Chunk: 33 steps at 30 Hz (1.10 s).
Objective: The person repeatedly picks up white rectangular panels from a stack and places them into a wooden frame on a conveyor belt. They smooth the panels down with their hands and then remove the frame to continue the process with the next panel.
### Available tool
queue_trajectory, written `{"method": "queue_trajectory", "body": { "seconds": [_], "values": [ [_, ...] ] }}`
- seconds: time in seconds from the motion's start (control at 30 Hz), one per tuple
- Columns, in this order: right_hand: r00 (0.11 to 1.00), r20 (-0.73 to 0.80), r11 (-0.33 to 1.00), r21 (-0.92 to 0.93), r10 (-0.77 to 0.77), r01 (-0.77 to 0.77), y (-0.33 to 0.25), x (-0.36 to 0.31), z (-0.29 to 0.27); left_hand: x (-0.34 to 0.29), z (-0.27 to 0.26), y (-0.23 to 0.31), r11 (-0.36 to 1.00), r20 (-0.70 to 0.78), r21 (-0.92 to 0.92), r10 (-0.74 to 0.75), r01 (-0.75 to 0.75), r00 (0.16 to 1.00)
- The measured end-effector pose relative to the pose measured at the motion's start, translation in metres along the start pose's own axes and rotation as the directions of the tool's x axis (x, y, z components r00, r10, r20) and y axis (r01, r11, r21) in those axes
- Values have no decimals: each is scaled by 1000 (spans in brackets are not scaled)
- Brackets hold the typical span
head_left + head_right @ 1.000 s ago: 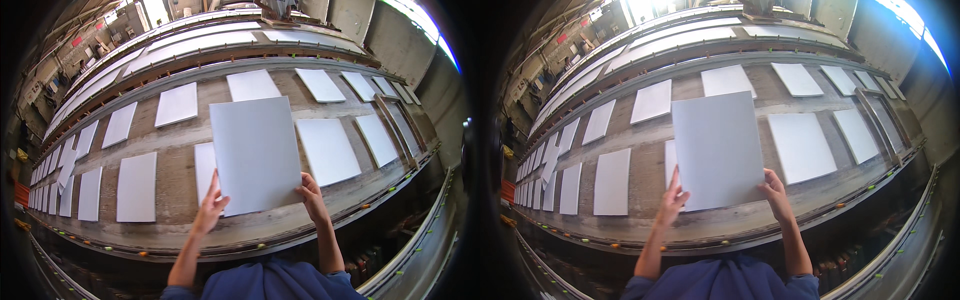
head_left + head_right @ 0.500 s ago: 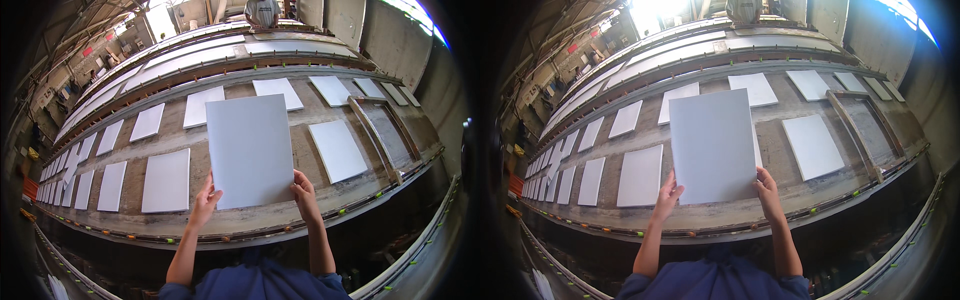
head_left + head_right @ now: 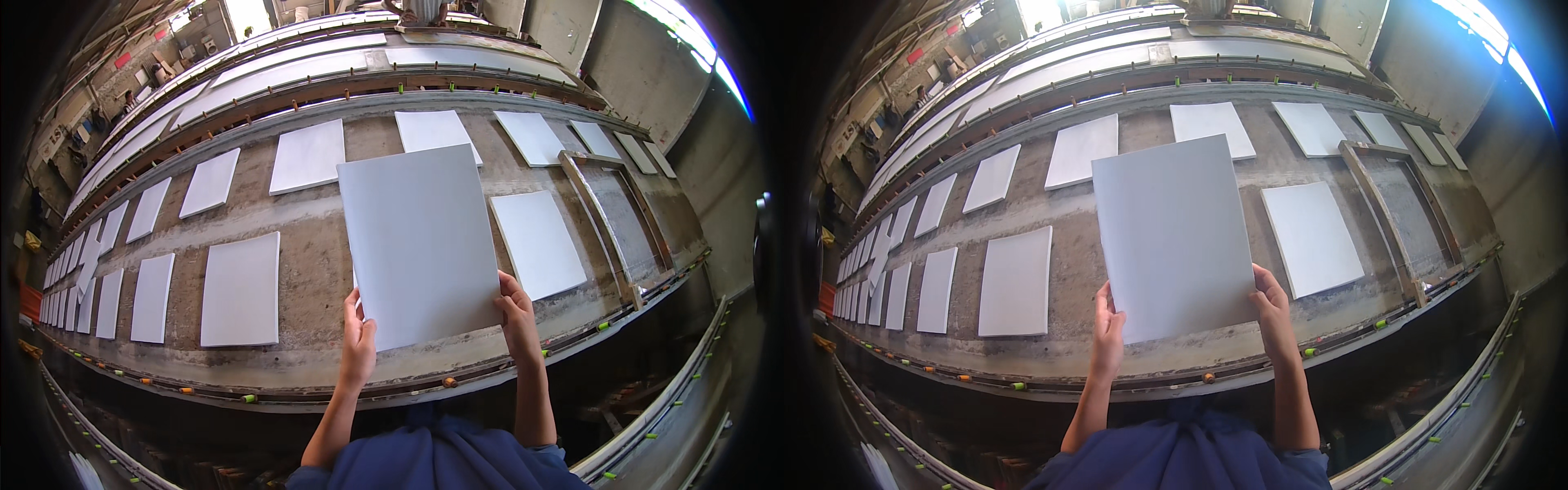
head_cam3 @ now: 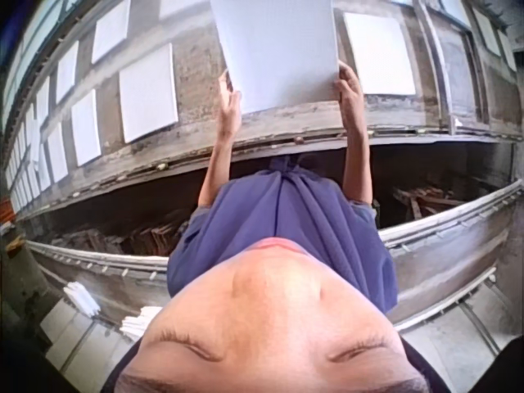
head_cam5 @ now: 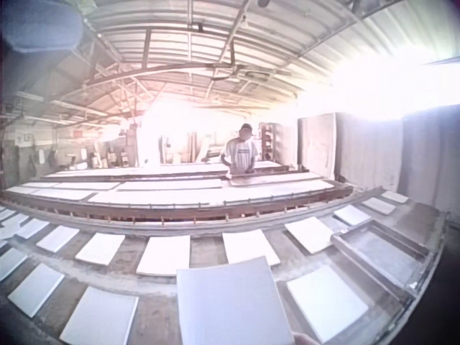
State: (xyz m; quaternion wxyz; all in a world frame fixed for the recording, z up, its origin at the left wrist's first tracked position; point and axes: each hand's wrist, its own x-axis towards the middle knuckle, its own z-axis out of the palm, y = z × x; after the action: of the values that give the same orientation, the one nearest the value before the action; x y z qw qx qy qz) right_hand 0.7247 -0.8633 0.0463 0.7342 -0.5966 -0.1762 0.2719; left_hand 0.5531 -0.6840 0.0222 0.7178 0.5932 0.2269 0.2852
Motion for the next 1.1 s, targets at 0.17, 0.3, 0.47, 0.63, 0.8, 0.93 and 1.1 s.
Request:
{"method": "queue_trajectory", "body": {
  "seconds": [0.17, 0.3, 0.47, 0.63, 0.8, 0.93, 1.1],
  "values": [
    [998, 52, 997, -59, -38, 41, -20, 17, -31, 8, 43, 6, 996, -57, 68, 67, -63, 996],
    [996, 80, 979, -200, 48, -31, -46, 31, -95, 9, 108, -3, 996, -66, 82, -10, 16, 998],
    [997, 76, 967, -250, -35, 53, -72, 46, -218, 15, 226, -29, 999, -27, 24, -43, 43, 999],
    [1000, 26, 982, -185, -17, 22, -99, 61, -319, 23, 330, -45, 998, 3, 51, -48, 47, 999],
    [999, -16, 991, -132, -33, 30, -113, 81, -371, 30, 396, -49, 993, 31, 104, -57, 53, 998],
    [999, -46, 991, -137, -1, -5, -113, 95, -388, 39, 412, -59, 990, 43, 142, -7, 1, 999],
    [998, -53, 988, -156, -21, 13, -118, 105, -383, 48, 408, -57, 989, 37, 103, -114, 110, 993]
  ]
}}
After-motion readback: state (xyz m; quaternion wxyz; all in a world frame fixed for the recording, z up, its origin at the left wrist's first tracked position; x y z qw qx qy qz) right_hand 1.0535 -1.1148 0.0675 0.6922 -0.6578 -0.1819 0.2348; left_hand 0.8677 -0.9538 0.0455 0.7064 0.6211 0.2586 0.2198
